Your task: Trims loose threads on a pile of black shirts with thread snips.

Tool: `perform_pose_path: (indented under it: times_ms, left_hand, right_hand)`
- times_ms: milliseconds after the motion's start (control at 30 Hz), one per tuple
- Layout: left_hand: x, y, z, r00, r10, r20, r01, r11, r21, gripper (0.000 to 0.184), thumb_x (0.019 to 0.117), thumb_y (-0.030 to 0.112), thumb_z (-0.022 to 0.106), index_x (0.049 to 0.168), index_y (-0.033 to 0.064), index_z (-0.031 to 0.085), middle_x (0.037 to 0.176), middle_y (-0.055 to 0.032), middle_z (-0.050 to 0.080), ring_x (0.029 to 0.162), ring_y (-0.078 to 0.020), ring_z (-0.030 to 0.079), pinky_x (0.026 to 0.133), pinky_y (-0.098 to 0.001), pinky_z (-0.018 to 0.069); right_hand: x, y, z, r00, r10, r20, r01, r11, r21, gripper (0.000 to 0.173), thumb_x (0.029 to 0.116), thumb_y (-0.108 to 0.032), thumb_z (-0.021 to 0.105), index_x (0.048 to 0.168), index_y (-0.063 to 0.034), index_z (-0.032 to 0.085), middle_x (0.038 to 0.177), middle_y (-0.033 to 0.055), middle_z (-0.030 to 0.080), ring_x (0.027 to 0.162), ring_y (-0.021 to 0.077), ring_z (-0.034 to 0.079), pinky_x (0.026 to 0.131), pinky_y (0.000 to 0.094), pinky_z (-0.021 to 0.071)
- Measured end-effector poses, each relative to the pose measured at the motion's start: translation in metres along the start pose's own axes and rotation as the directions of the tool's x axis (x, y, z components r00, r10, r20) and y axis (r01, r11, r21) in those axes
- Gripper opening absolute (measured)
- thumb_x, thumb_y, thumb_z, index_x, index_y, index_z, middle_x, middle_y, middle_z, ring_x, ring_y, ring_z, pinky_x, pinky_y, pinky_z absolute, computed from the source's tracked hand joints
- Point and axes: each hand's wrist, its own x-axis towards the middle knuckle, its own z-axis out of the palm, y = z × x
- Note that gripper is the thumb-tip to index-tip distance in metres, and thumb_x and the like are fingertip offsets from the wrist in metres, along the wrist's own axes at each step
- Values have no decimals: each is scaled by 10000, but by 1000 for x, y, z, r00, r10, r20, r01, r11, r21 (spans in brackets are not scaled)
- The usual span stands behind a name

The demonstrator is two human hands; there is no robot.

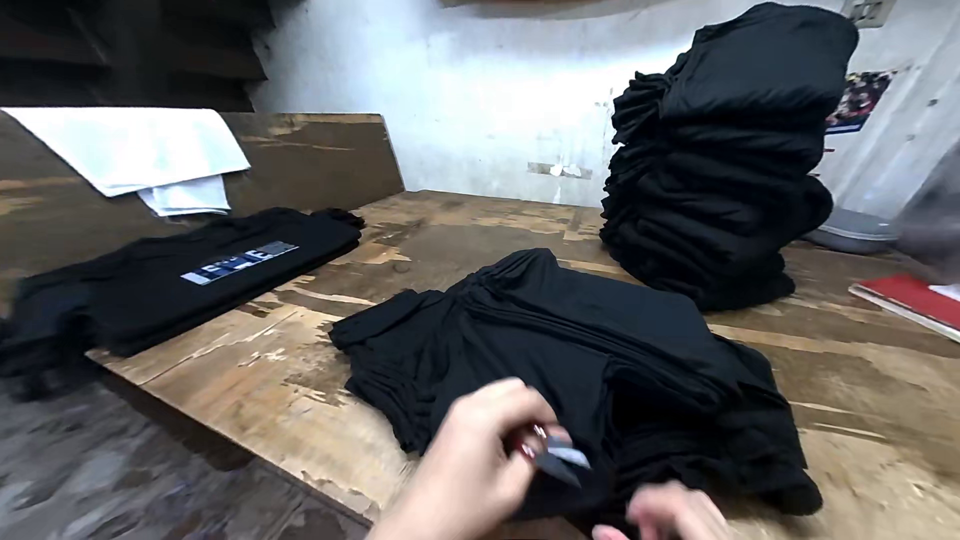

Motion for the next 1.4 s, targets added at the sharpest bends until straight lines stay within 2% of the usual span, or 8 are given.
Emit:
perform_pose_path:
  times_ms: [67, 133, 267, 367, 433, 533, 767, 1400]
  left_hand:
    - [3, -5, -8, 935, -151, -321, 192, 976, 99, 129, 901, 165, 665, 1014, 163, 729, 905, 39, 697, 779, -69, 670, 669, -290, 593]
    - [0, 0, -15, 849, -118, -514, 290, 918, 269, 272, 935, 171, 640, 1178, 59, 685, 1016, -97, 658, 854, -179, 641, 729, -370, 558]
    - [-26, 38, -6, 985, 24, -170, 6, 985, 175, 194, 939, 191, 701, 1116, 122, 737, 887, -57, 687, 819, -164, 640, 738, -345, 527]
    - [-35, 43, 15, 999, -50, -16, 50, 997, 66, 369, 875, 189, 737, 1238, 124, 724, 959, -56, 678, 900, -172, 641, 790, -354, 535]
    - [-33, 36, 27, 993, -115, -36, 117, 991, 59, 427, 916, 323, 756, 1288, 121, 695, 1059, -57, 664, 957, -155, 637, 826, -345, 546]
    - [-38, 22, 42, 987, -146, -65, 149, 987, 54, 473, 945, 431, 708, 1309, 131, 683, 1104, -45, 649, 991, -128, 626, 842, -318, 544]
    - [-47, 29, 29, 998, -32, -55, 38, 992, 120, 298, 983, 306, 689, 1247, 176, 738, 1095, -58, 687, 1004, -158, 637, 863, -336, 525]
    - [-17, 44, 33, 981, 194, 5, -186, 933, 309, 165, 987, 201, 638, 1064, 221, 782, 996, 15, 729, 844, -169, 617, 717, -357, 452]
  right_hand:
    - [12, 9, 3, 998, -66, 16, 66, 997, -32, 352, 913, -299, 790, 1187, -94, 707, 1092, 100, 697, 1024, 172, 668, 919, 363, 570]
    - [12, 14, 2, 988, -149, -42, 147, 988, -53, 144, 946, -149, 727, 1074, -131, 790, 1013, 34, 764, 990, 122, 698, 933, 312, 546]
    - [9, 17, -27, 977, -150, -149, 155, 988, 24, 27, 948, -105, 718, 967, -107, 738, 968, 25, 707, 979, 99, 669, 898, 264, 563]
    - [13, 21, -24, 981, -187, -47, 175, 968, -182, 208, 912, -296, 778, 1086, -190, 733, 1038, 33, 674, 1063, 158, 618, 966, 346, 495]
    - [17, 23, -5, 970, -238, -55, 212, 930, -300, 244, 940, -367, 723, 1165, -275, 717, 1098, 7, 662, 1118, 162, 598, 1011, 391, 453]
    - [13, 27, 12, 948, -250, -197, 197, 947, -253, 97, 983, -296, 657, 1014, -303, 748, 1015, -67, 655, 1106, 102, 578, 1059, 381, 390]
    - [10, 28, 2, 938, 49, -343, 18, 982, 190, 56, 955, -158, 703, 933, -164, 753, 1009, -33, 638, 1028, 61, 608, 920, 206, 522]
    - [19, 18, 5, 952, 132, -277, -6, 911, 412, 72, 968, -125, 687, 941, -148, 750, 1020, -25, 637, 1030, 60, 611, 900, 189, 530]
